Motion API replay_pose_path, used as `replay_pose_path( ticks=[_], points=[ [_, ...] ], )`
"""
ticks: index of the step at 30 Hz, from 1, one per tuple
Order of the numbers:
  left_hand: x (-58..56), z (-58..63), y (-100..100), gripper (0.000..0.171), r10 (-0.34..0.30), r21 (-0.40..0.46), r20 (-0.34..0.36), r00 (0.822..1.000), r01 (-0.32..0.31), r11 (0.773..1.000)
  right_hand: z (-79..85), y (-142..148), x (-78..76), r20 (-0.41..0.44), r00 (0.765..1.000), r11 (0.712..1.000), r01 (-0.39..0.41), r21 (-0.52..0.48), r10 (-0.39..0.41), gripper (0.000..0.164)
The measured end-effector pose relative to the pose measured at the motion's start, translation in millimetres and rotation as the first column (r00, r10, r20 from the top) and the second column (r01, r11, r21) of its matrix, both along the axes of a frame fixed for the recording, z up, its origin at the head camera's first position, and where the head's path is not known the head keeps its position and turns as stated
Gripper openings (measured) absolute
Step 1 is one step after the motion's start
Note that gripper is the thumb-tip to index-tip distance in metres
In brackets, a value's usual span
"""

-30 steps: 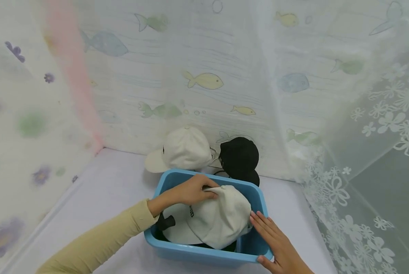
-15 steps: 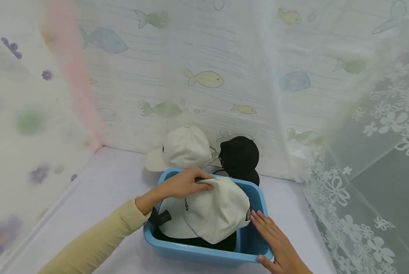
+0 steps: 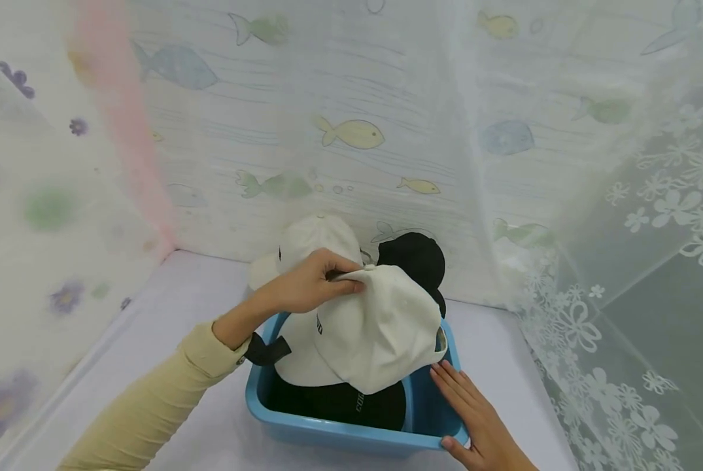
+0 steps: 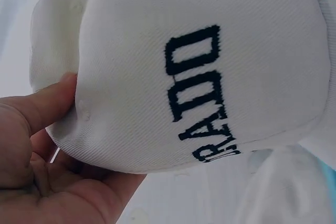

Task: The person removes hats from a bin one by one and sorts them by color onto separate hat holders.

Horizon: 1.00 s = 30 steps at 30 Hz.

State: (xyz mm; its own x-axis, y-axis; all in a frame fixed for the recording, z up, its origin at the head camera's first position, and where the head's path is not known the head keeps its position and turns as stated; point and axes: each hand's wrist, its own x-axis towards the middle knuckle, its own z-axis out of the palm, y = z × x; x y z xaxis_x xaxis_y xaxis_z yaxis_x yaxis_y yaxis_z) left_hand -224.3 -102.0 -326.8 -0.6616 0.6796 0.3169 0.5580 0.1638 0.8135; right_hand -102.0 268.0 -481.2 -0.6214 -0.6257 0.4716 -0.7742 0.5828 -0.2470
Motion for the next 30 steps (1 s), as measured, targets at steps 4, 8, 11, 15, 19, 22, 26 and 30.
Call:
replay_pose_path(
  ticks=[4, 8, 11, 15, 19, 22, 26, 30],
  points=[
    [-4.3, 23.2, -3.6, 0.021, -0.009, 0.033, -0.021, 1.000, 0.010, 0.999, -0.1, -0.1, -1.2, -0.007, 1.000, 1.000, -0.028, -0.014, 0.028, 0.074],
    [-9.6, 45.0, -11.0, 0.024, 0.012, 0.040, -0.046, 0.999, -0.010, 0.999, -0.5, 0.7, -1.3, 0.000, 1.000, 1.000, -0.022, -0.011, 0.022, 0.073],
    [-16.6, 58.8, -19.5, 0.028, 0.025, 0.043, -0.069, 0.997, -0.023, 0.999, -1.2, 0.7, -0.7, 0.002, 1.000, 1.000, -0.006, -0.003, 0.006, 0.074],
    [-33.0, 69.9, -33.3, 0.025, 0.039, 0.033, -0.115, 0.993, -0.036, 0.999, -1.7, 0.1, 1.5, 0.008, 1.000, 1.000, 0.014, 0.001, -0.014, 0.074],
    [-50.3, 72.4, -46.4, 0.023, 0.080, -0.016, -0.164, 0.983, -0.084, 0.996, -1.5, -1.1, 3.6, 0.020, 0.999, 1.000, 0.031, 0.002, -0.031, 0.073],
    [-63.2, 70.1, -52.6, 0.024, 0.104, -0.049, -0.184, 0.977, -0.115, 0.992, -0.2, -0.8, 4.9, 0.023, 0.999, 0.999, 0.039, 0.002, -0.039, 0.073],
    [-80.0, 63.2, -56.0, 0.025, 0.122, -0.064, -0.189, 0.974, -0.136, 0.989, 0.2, 0.2, 6.3, 0.014, 0.999, 0.999, 0.047, -0.001, -0.047, 0.073],
    [-95.3, 53.0, -58.6, 0.025, 0.165, -0.066, -0.168, 0.972, -0.178, 0.982, 0.1, 1.5, 7.8, 0.025, 0.998, 0.998, 0.062, 0.001, -0.062, 0.073]
  ],
)
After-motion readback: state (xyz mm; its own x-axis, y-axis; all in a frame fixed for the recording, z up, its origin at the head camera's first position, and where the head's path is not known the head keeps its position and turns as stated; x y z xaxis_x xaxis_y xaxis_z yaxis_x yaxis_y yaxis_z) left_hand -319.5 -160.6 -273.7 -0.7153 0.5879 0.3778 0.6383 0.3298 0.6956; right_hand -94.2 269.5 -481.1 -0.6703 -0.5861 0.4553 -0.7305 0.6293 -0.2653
